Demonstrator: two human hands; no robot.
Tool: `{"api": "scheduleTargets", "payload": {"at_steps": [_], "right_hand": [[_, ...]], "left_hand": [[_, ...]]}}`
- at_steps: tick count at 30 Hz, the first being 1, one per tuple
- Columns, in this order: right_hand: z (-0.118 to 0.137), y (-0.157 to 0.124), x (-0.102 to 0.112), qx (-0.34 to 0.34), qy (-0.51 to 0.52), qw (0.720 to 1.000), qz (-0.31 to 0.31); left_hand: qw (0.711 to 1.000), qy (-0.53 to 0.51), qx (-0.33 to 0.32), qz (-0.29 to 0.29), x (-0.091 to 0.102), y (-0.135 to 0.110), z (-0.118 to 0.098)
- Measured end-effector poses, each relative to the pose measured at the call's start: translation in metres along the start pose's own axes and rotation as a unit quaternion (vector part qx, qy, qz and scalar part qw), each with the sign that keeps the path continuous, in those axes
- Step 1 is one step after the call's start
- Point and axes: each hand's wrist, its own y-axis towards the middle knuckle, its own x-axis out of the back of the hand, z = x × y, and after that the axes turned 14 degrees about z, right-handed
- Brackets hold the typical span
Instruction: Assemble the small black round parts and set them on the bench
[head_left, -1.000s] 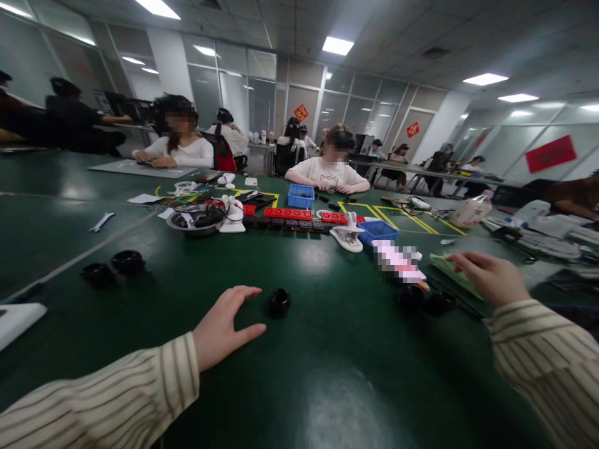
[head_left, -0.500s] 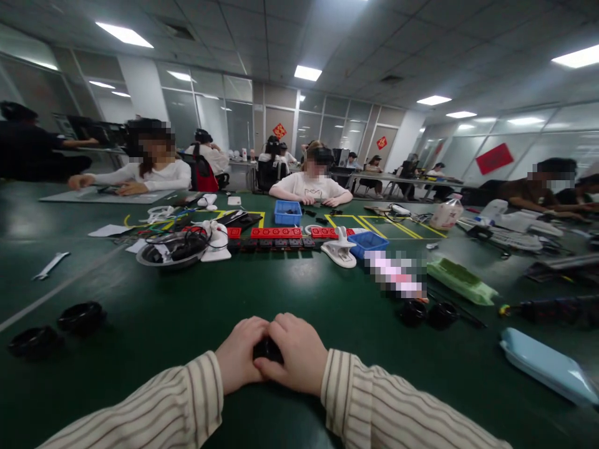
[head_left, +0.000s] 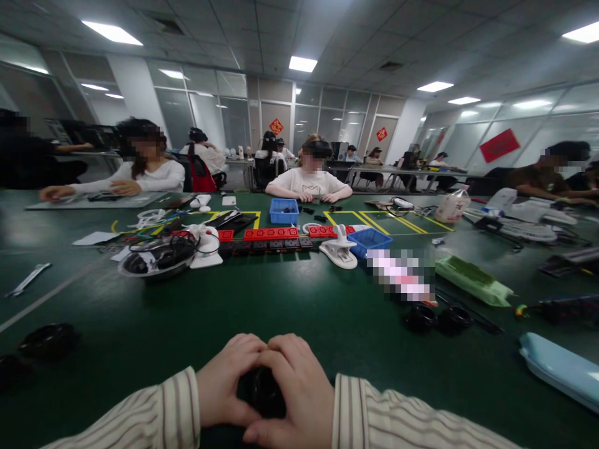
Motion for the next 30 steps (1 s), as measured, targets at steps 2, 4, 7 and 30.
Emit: {"api": "scheduleTargets", "payload": {"at_steps": [2,4,7,30], "right_hand": [[-0.002,-0.001,-0.003,-0.027,-0.024,0.999,0.004],[-0.004,0.0,-0.004,-0.027,-0.049,0.998,0.032],[-0.007,0.002,-0.002,0.012,-0.058,0.996,0.07],[-0.007,0.002,-0.003,0.022,-0.061,0.995,0.082]], "left_hand": [[1.0,0.013,0.01,-0.007,-0.001,0.001,-0.001],[1.0,0.015,0.01,-0.007,-0.002,0.002,-0.002],[1.0,0.017,0.0,0.001,-0.001,0.003,-0.004],[1.0,0.001,-0.009,0.005,-0.001,0.002,-0.003]]}}
